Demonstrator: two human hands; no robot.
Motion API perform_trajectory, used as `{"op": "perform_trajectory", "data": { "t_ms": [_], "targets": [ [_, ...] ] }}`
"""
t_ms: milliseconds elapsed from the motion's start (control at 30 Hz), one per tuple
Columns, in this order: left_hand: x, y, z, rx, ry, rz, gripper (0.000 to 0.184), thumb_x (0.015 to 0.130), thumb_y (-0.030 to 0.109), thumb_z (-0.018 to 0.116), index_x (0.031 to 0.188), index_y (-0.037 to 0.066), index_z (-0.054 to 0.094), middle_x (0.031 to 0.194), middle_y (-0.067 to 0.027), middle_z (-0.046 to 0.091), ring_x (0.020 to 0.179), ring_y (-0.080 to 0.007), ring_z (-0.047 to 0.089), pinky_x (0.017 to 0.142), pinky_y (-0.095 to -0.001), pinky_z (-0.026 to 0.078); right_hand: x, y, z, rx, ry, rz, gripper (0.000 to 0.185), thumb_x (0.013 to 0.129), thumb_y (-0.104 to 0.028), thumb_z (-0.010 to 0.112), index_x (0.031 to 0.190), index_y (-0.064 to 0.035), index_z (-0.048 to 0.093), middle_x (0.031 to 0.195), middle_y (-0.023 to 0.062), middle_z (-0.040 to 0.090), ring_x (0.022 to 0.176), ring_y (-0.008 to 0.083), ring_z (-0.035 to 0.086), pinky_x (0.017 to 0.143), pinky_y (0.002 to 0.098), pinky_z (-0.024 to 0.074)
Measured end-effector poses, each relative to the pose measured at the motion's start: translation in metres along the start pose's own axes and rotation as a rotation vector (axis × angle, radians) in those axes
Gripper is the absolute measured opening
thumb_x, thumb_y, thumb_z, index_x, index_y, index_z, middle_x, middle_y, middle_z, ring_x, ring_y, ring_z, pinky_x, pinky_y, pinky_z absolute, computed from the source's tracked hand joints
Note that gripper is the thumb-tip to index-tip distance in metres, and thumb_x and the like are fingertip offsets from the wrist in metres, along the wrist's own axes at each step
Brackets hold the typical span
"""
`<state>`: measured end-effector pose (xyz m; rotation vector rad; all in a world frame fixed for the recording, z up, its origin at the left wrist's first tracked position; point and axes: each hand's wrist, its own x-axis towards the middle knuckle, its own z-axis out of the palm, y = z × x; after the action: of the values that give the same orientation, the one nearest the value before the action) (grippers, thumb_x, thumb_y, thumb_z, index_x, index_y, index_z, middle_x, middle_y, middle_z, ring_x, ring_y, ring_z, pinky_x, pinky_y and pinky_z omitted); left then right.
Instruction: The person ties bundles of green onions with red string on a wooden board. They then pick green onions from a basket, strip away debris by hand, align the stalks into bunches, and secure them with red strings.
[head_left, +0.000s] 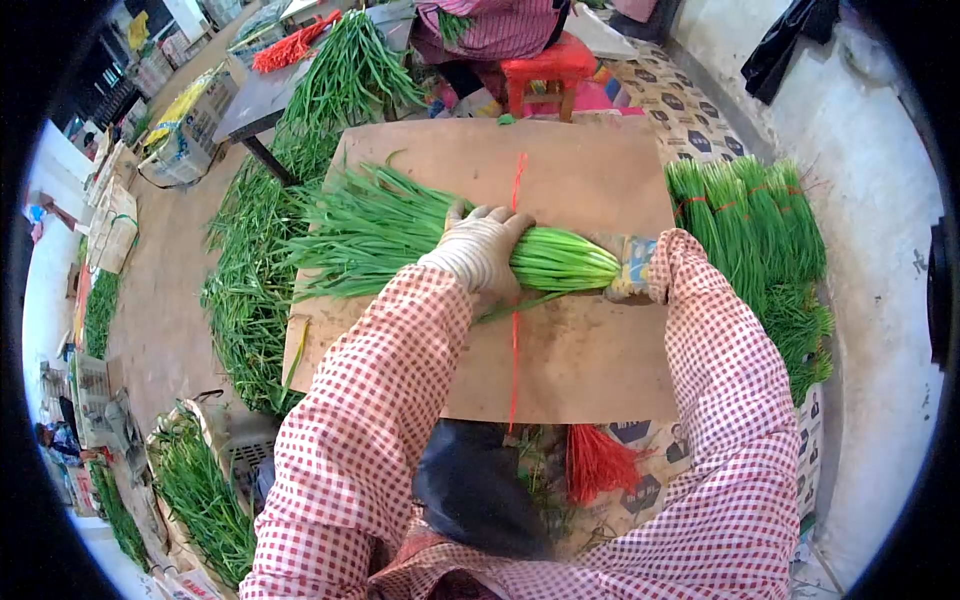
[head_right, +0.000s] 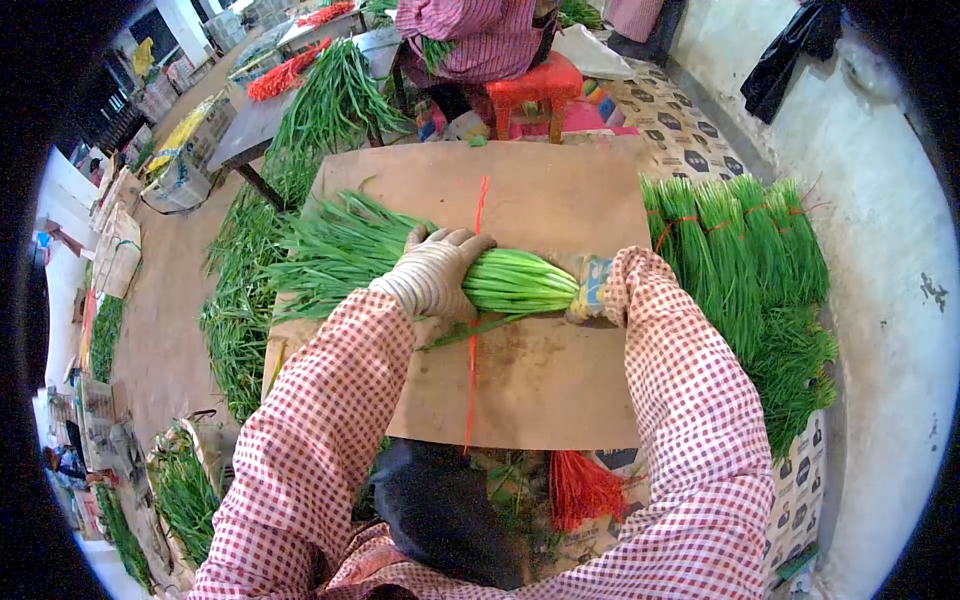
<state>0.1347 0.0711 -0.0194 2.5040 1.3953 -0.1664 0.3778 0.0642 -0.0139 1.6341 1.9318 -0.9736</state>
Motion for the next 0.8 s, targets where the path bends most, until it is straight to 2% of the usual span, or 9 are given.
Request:
{"op": "perform_trajectory", "data": {
  "t_ms": [133,300,400,467,567,600,633,700,800],
  "targets": [
    [0.002,0.003,-0.001,-0.026,-0.054,-0.036,0.103,0.047,0.04,0.088,0.136,0.019,0.041,0.137,-0.0092,0.046,0.132,-0.0289,0.038,0.111,-0.0567,0.02,-0.021,-0.015,-0.013,-0.119,0.104,-0.026,0.067,0.07,-0.034,0.076,0.126,-0.0098,0.051,0.115,0.0163,0.06,0.106,0.0259,0.057,0.092,0.0372,0.0453],
    [0.005,0.001,0.001,0.018,-0.087,-0.065,0.107,0.049,0.049,0.083,0.138,0.01,0.04,0.141,-0.0121,0.042,0.135,-0.0301,0.035,0.113,-0.0544,0.018,-0.023,-0.088,0.006,-0.294,0.397,-0.151,0.084,0.069,-0.03,0.078,0.14,-0.0129,0.036,0.128,0.015,0.054,0.117,0.028,0.052,0.099,0.0372,0.0426],
    [0.006,-0.008,0.011,0.024,-0.032,0.0,0.108,0.05,0.052,0.08,0.138,0.005,0.039,0.143,-0.0138,0.04,0.136,-0.0298,0.033,0.114,-0.0534,0.017,-0.005,-0.092,0.013,-0.255,0.426,-0.213,0.095,0.069,-0.027,0.079,0.147,-0.015,0.026,0.135,0.0143,0.049,0.123,0.0297,0.049,0.103,0.0374,0.0407],
    [-0.012,0.0,0.007,-0.003,-0.019,-0.032,0.1,0.056,0.047,0.079,0.138,0.006,0.039,0.142,-0.0142,0.041,0.136,-0.0285,0.033,0.114,-0.0542,0.017,0.003,-0.085,0.016,-0.18,0.399,-0.29,0.105,0.069,-0.023,0.079,0.15,-0.0174,0.012,0.142,0.014,0.042,0.128,0.0322,0.044,0.107,0.0379,0.038],
    [-0.043,0.009,0.038,0.183,0.443,-0.005,0.072,0.071,0.027,0.071,0.135,0.011,0.043,0.139,-0.0116,0.045,0.135,-0.0258,0.035,0.113,-0.0539,0.016,0.015,-0.082,0.025,-0.235,0.437,-0.202,0.099,0.07,-0.025,0.078,0.149,-0.0155,0.019,0.138,0.0167,0.045,0.127,0.0334,0.045,0.106,0.0388,0.0379],
    [-0.062,0.018,0.043,0.256,0.447,0.071,0.064,0.074,0.021,0.067,0.133,0.012,0.046,0.136,-0.0104,0.047,0.134,-0.0253,0.036,0.113,-0.0538,0.017,0.025,-0.077,0.03,-0.274,0.464,-0.177,0.099,0.07,-0.027,0.078,0.149,-0.0145,0.02,0.137,0.0186,0.045,0.126,0.0345,0.045,0.106,0.0394,0.038],
    [-0.09,0.034,0.03,0.266,0.26,0.123,0.062,0.074,0.022,0.066,0.132,0.012,0.047,0.132,-0.0102,0.049,0.133,-0.0254,0.038,0.113,-0.0517,0.019,0.026,-0.074,0.034,-0.291,0.473,-0.159,0.099,0.07,-0.028,0.078,0.149,-0.0144,0.02,0.137,0.0189,0.045,0.126,0.0347,0.045,0.106,0.0394,0.038],
    [-0.117,0.049,0.051,-0.079,0.011,0.194,0.076,0.07,0.037,0.072,0.134,0.007,0.044,0.134,-0.0142,0.046,0.132,-0.0304,0.037,0.113,-0.0478,0.023,0.019,-0.072,0.044,-0.309,0.467,-0.144,0.099,0.07,-0.029,0.078,0.149,-0.014,0.02,0.137,0.0195,0.045,0.126,0.0349,0.046,0.106,0.0395,0.0379],
    [-0.151,0.053,0.079,-0.078,0.112,0.202,0.096,0.064,0.046,0.076,0.14,0.004,0.034,0.142,-0.0174,0.038,0.134,-0.0342,0.034,0.113,-0.0496,0.022,-0.001,-0.072,0.053,-0.287,0.433,-0.144,0.099,0.07,-0.031,0.078,0.149,-0.0135,0.02,0.137,0.0203,0.045,0.125,0.0353,0.046,0.106,0.0396,0.0378]
  ]
}}
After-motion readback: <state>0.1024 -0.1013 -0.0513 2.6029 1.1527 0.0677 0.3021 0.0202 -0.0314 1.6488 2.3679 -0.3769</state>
